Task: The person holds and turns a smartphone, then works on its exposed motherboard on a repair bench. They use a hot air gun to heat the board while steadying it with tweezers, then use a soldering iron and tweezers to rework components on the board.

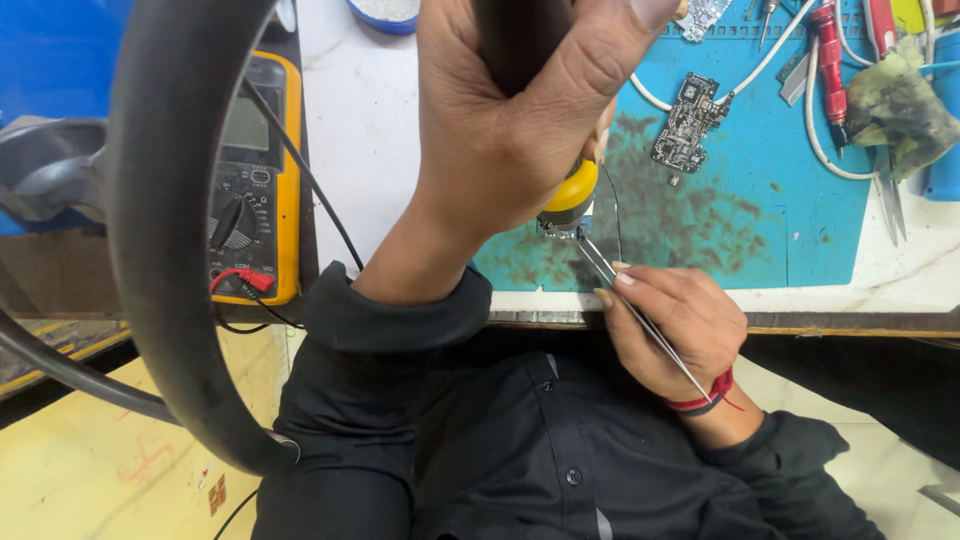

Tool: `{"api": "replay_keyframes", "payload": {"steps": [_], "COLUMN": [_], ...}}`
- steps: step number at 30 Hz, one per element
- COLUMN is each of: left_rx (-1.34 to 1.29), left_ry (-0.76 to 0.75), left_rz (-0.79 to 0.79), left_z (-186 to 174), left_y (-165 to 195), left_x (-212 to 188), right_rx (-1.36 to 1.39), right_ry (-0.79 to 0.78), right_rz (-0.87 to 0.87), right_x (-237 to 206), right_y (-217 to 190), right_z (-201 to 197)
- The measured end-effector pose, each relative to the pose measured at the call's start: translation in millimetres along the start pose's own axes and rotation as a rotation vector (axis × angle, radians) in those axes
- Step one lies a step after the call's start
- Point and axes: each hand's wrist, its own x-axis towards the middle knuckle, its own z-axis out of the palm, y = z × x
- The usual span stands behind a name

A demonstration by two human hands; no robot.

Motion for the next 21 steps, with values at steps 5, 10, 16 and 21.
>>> {"api": "replay_keyframes", "payload": {"steps": [5, 10, 16, 21], "left_rx": [-0.033, -0.031, -0.023, -0.022], "left_ry": [-0.023, -0.055, -0.070, -0.061], "left_rz": [0.038, 0.056, 0.071, 0.050], "left_z": [-1.1, -3.9, -6.0, -4.6], "left_y": [-4.7, -9.2, -11.8, -7.2], "left_x": [-1.9, -3.9, -4.1, -3.3], "right_rx": [-0.014, -0.048, -0.072, -0.076], "right_ry": [-0.025, -0.034, -0.023, -0.048], "right_rz": [-0.058, -0.081, -0.093, -0.102], "right_x": [2.9, 3.0, 2.9, 4.0], "right_y": [0.3, 0.4, 0.3, -0.2], "right_z": [2.8, 3.4, 5.1, 4.0]}}
